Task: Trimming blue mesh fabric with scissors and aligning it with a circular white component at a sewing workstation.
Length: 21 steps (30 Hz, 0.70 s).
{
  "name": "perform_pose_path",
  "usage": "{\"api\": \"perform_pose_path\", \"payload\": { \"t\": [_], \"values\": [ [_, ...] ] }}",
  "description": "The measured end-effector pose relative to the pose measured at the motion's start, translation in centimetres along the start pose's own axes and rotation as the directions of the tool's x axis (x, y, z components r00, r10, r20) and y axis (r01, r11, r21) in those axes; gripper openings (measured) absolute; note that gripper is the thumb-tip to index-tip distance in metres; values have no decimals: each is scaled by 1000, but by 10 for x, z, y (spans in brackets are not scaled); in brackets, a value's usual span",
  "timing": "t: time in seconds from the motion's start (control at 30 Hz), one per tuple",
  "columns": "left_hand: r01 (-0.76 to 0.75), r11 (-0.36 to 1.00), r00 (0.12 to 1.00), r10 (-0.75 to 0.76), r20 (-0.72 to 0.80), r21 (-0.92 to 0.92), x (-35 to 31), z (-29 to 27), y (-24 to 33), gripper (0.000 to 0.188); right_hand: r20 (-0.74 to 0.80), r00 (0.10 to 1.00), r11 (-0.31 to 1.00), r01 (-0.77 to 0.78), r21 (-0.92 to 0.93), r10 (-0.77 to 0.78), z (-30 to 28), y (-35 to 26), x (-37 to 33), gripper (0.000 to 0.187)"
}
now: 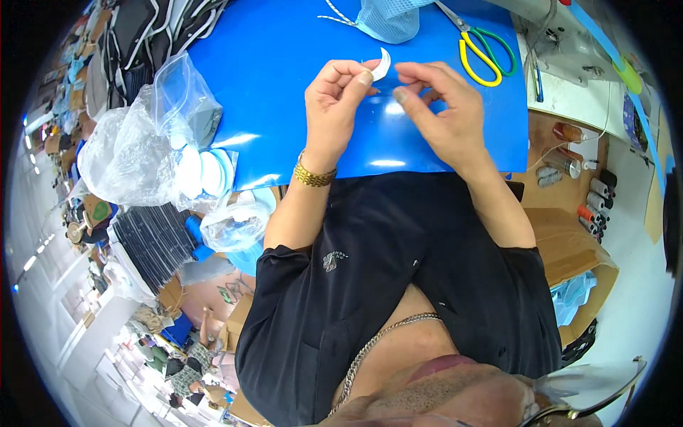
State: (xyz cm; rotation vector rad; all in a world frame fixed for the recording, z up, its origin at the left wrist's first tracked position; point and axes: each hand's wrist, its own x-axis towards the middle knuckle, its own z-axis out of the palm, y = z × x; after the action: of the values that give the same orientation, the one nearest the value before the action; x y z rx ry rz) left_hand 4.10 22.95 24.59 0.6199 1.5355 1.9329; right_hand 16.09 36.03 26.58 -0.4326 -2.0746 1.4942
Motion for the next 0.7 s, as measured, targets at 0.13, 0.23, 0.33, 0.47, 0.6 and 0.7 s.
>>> {"api": "perform_pose_path", "payload": {
  "t": [0.13,0.23,0.33,0.47,0.6,0.7],
  "values": [
    [-30,994,1000,30,2,109,-9,18,2,16,13,994,989,113,-90,-113,13,4,0,32],
    [-46,995,999,45,11,86,-10,21,4,16,-15,1000,993,-23,114,24,17,16,2,28],
    [-40,985,998,30,61,170,-9,19,14,19,66,963,908,-267,323,260,7,14,5,23],
    [-22,972,998,9,55,234,-2,9,25,25,151,925,741,-371,559,350,-3,23,12,23],
    [-138,877,990,119,70,460,7,14,35,33,165,919,768,-390,508,358,-8,19,14,23],
    [-180,749,974,43,224,637,14,7,37,27,185,933,824,-360,438,310,-9,17,13,22]
  ]
}}
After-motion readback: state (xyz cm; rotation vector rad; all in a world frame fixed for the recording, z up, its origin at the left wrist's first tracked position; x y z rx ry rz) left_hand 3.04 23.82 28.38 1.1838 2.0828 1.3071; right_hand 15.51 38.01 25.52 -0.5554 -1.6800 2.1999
